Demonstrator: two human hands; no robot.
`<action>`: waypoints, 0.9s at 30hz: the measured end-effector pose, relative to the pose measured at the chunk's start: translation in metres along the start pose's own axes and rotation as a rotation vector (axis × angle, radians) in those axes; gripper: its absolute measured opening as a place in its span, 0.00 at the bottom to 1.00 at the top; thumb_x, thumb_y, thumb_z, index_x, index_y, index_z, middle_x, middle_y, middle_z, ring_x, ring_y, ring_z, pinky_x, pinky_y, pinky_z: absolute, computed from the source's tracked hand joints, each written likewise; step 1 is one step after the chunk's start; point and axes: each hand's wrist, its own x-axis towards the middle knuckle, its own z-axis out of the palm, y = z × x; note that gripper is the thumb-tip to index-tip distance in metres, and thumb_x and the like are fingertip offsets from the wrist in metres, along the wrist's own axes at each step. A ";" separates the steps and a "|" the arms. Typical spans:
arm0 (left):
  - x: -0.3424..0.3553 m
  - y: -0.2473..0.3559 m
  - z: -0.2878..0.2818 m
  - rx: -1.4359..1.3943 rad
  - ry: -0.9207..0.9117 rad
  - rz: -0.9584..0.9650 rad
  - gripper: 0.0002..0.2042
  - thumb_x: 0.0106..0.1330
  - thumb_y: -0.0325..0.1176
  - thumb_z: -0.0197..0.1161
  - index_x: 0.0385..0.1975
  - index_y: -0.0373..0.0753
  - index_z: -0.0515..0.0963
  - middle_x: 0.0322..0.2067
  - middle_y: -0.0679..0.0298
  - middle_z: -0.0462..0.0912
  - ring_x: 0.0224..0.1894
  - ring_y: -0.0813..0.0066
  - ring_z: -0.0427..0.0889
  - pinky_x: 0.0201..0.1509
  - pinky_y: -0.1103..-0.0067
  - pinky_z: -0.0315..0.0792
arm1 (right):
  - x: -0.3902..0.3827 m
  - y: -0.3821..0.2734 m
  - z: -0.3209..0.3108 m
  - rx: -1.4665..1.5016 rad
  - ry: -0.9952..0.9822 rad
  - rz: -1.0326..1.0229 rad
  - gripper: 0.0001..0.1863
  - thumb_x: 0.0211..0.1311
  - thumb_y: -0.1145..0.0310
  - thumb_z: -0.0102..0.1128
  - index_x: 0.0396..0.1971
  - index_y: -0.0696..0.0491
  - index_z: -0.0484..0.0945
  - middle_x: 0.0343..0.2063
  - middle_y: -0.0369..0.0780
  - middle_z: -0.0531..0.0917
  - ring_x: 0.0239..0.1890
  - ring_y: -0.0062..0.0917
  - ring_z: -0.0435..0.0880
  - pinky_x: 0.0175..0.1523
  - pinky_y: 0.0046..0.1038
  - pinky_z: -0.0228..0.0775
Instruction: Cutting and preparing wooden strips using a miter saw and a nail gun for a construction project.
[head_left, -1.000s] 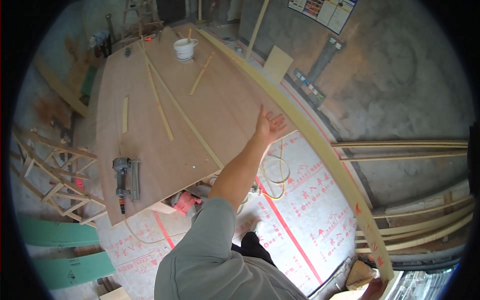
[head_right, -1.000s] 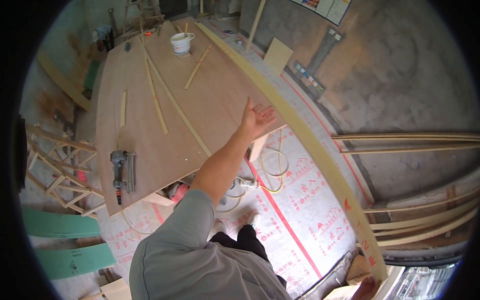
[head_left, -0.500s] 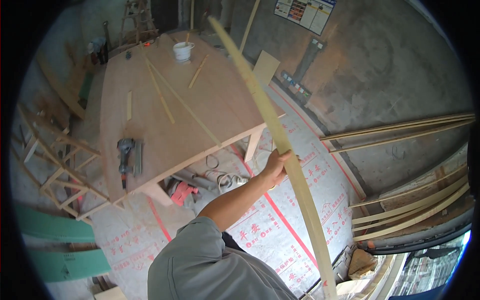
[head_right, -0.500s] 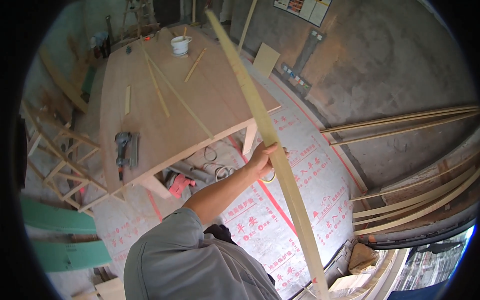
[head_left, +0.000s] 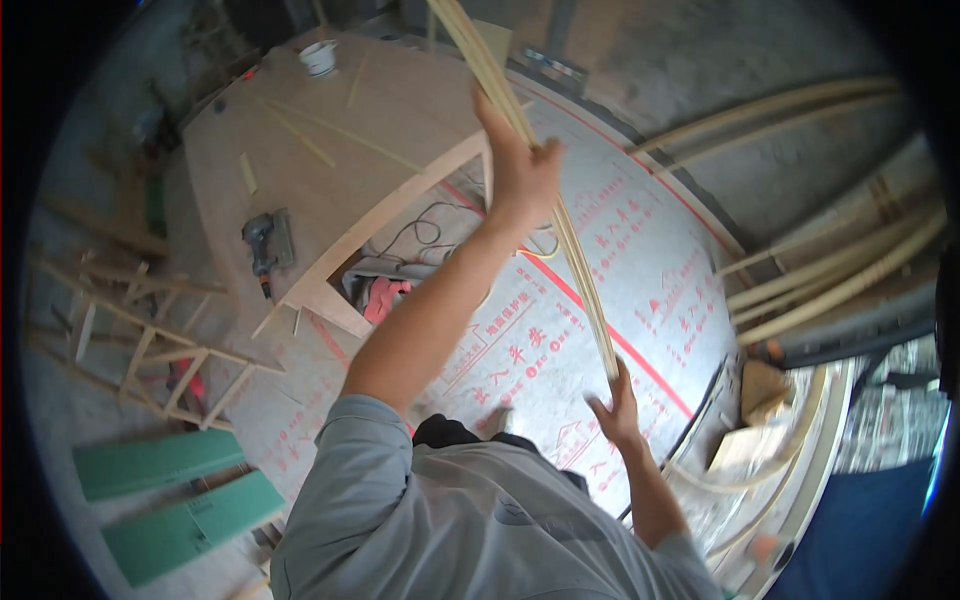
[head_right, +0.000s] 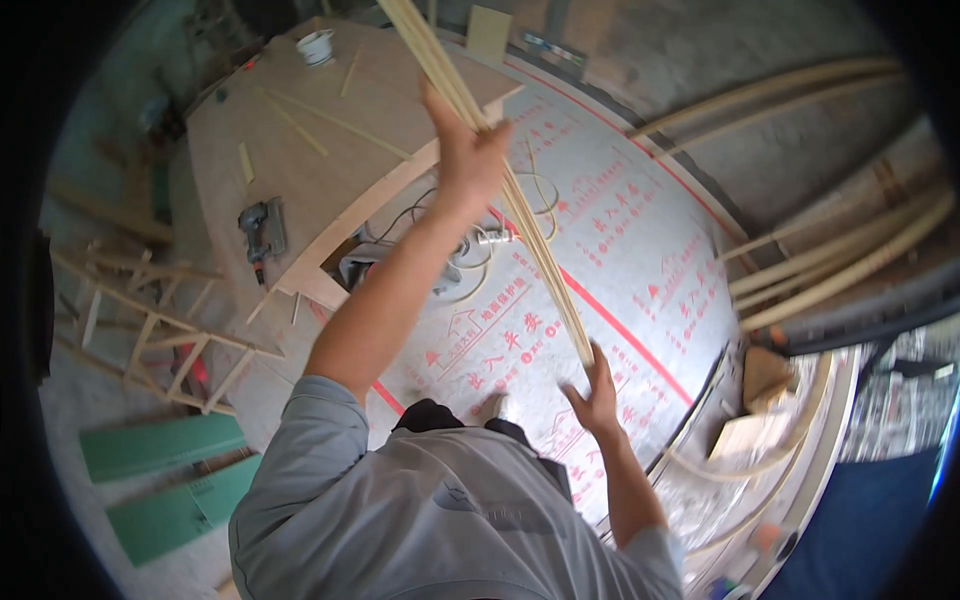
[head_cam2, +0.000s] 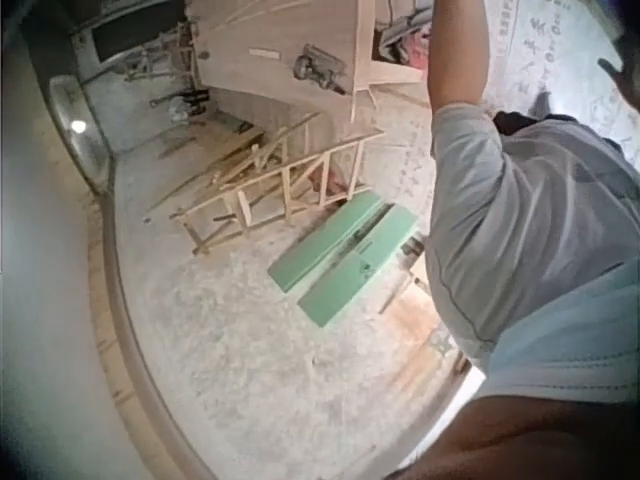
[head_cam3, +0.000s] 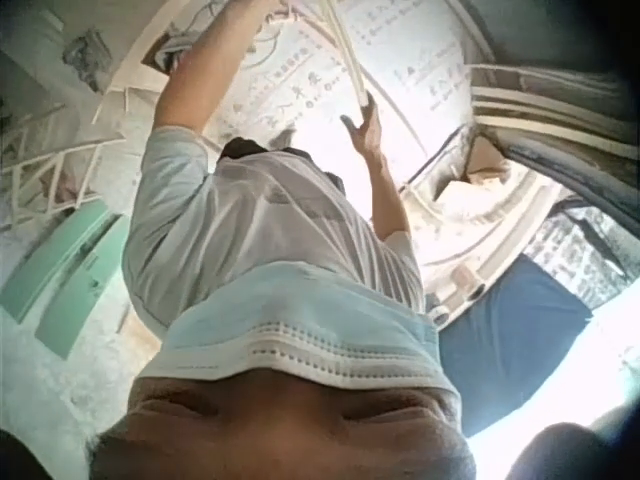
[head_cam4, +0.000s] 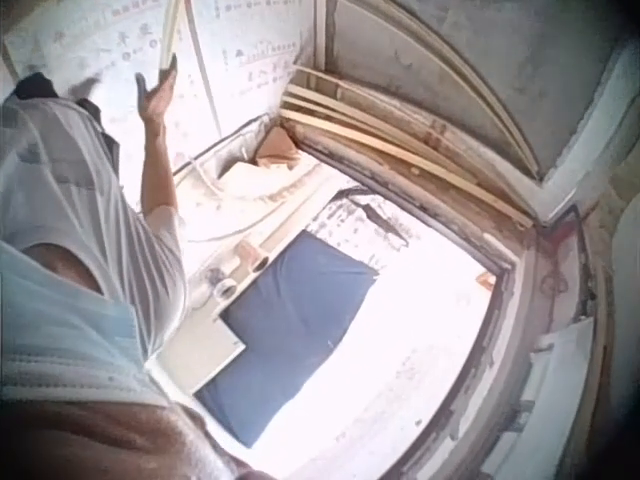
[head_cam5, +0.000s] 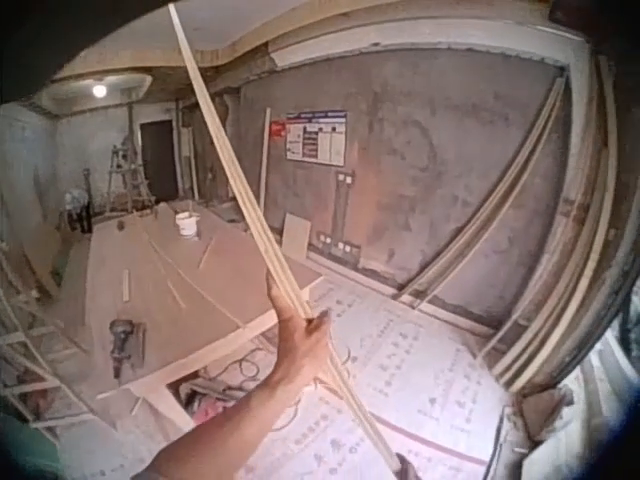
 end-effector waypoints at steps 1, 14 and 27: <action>0.010 0.016 -0.012 -0.028 -0.019 -0.094 0.50 0.58 0.18 0.63 0.74 0.42 0.33 0.70 0.50 0.52 0.68 0.63 0.63 0.69 0.72 0.62 | 0.022 -0.024 0.009 0.023 0.027 0.145 0.25 0.66 0.74 0.59 0.62 0.58 0.66 0.50 0.53 0.78 0.52 0.43 0.81 0.54 0.36 0.72; 0.087 0.081 -0.268 -0.202 -0.042 -0.168 0.35 0.62 0.22 0.68 0.67 0.36 0.56 0.51 0.56 0.75 0.49 0.68 0.79 0.52 0.78 0.76 | 0.054 -0.210 0.189 0.218 -0.202 0.015 0.20 0.69 0.60 0.60 0.52 0.57 0.72 0.26 0.48 0.81 0.29 0.30 0.81 0.37 0.34 0.73; -0.008 0.048 -0.391 -0.427 -0.100 -0.211 0.51 0.55 0.21 0.70 0.75 0.36 0.40 0.66 0.47 0.60 0.71 0.61 0.57 0.74 0.73 0.51 | 0.187 -0.419 0.225 0.773 -0.630 -0.170 0.28 0.61 0.59 0.70 0.55 0.56 0.69 0.39 0.36 0.80 0.41 0.19 0.78 0.43 0.25 0.73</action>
